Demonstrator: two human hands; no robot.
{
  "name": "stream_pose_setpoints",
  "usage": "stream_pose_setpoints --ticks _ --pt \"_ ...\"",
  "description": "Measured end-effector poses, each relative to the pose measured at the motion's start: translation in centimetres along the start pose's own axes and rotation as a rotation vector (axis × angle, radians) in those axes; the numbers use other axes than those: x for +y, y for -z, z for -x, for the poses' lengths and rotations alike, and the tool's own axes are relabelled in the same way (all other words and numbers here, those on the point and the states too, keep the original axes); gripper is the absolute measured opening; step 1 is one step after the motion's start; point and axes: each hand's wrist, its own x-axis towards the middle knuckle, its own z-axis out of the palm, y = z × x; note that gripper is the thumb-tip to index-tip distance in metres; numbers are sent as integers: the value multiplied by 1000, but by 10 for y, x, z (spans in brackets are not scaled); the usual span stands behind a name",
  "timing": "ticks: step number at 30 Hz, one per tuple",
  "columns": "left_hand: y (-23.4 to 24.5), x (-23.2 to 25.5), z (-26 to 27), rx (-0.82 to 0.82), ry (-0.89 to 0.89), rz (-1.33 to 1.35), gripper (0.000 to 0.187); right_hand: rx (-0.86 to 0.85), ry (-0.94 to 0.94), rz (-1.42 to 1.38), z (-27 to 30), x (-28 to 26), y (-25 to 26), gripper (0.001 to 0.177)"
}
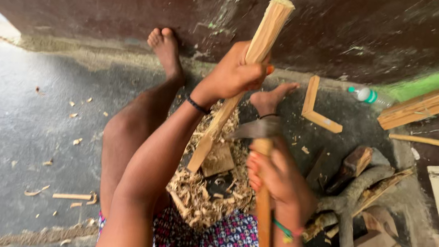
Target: The person sits on the floor and uses a hammer and chisel to carve a piece of wood. They repeatedly strike the chisel to remove wood shavings, shaping the wood piece.
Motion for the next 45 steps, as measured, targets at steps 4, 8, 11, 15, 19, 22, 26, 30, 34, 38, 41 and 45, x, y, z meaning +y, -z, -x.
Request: stream_pose_setpoints --ticks 4,8,11,15,19,22,26,30,34,38,41,45 --pt "-6 1 -3 -18 -65 -43 6 -112 287 -191 65 -64 20 44" --pt "0 2 0 -20 -31 -19 8 -255 328 -253 90 -75 41 41" --pt "-1 2 0 -56 -23 36 9 -275 -39 -488 47 -31 37 48" --pt "10 7 -2 11 16 -32 14 -161 -64 -13 -32 30 -16 16" --pt "9 11 14 -55 -54 -27 7 -168 -77 -4 -22 20 -32 19" --pt "7 4 14 -72 -10 78 7 -147 -35 57 -11 -4 -31 20" --pt "13 4 7 -119 -2 118 6 -130 34 -248 38 -66 7 29" --pt "13 8 9 -104 23 163 7 -287 414 -388 106 -108 25 28" --pt "14 8 7 -81 37 145 7 -360 353 -441 102 -80 26 42" --pt "15 7 16 -69 28 142 10 -186 -97 -156 -4 5 -19 18" --pt "19 15 17 -49 -21 47 12 -120 -26 36 -30 27 -42 17" --pt "16 15 24 -27 26 60 10 -204 -82 4 -26 28 -34 17"
